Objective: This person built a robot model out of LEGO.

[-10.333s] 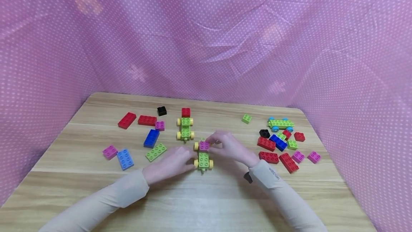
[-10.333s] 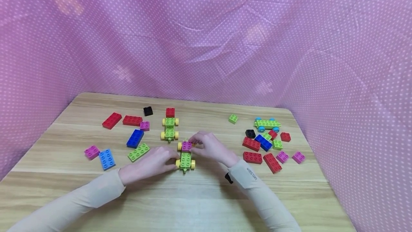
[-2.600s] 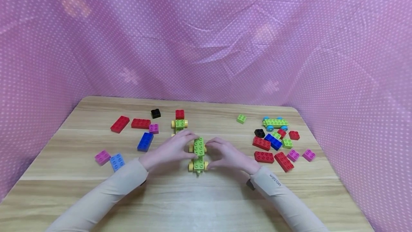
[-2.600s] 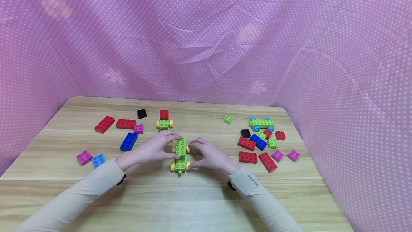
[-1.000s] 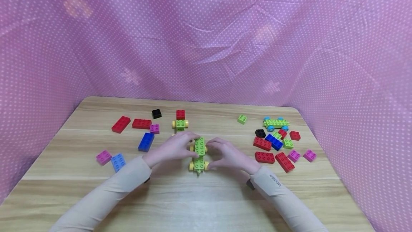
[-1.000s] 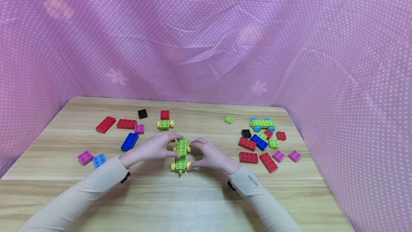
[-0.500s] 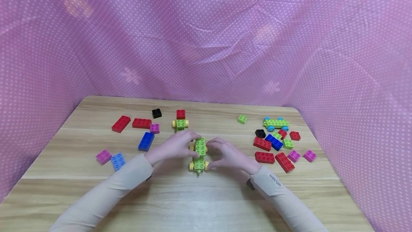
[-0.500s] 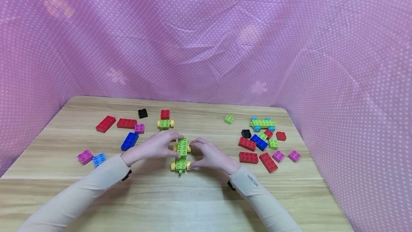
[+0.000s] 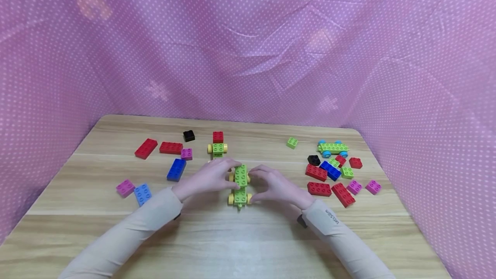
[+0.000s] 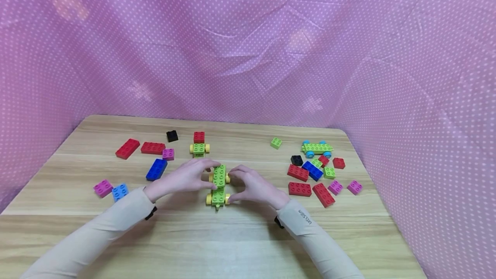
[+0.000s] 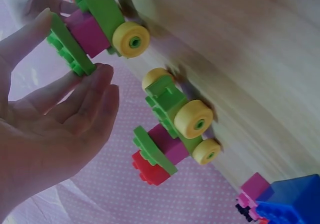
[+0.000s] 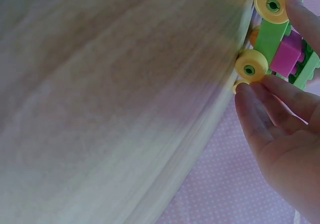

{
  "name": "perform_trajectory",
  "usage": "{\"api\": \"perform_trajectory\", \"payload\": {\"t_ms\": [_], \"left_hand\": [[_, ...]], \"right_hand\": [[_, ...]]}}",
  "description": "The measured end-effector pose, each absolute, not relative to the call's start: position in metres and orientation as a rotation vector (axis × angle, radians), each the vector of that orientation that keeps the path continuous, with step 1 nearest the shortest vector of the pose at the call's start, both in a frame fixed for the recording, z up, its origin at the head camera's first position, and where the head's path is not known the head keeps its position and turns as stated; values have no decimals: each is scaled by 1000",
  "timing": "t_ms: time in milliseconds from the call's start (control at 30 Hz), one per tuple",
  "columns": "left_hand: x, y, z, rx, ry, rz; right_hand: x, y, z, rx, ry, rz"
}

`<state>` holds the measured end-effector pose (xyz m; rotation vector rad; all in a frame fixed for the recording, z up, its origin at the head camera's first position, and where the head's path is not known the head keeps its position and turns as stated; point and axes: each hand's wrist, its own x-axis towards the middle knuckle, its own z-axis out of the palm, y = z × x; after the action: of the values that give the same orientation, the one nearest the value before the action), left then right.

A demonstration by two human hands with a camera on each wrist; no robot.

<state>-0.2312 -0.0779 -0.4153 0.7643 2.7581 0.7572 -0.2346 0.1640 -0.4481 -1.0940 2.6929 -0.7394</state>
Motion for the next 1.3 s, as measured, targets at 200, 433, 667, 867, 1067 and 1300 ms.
{"api": "perform_trajectory", "payload": {"t_ms": [200, 433, 667, 867, 1067, 1300], "left_hand": [[-229, -76, -413, 743, 2803, 715], [-230, -76, -414, 762, 2768, 722], [-232, -78, -414, 787, 2758, 727], [-232, -80, -415, 777, 2748, 723], [-233, -78, -414, 823, 2765, 692], [-234, -79, -412, 804, 2765, 696]], "right_hand": [[-234, 163, -448, -1123, 2693, -746], [-235, 163, -449, -1087, 2686, -743], [-236, 163, -451, -1116, 2692, -747], [-236, 163, -450, -1107, 2685, -750], [-236, 163, -449, -1085, 2686, -734], [-236, 163, -449, -1081, 2685, -746]]}}
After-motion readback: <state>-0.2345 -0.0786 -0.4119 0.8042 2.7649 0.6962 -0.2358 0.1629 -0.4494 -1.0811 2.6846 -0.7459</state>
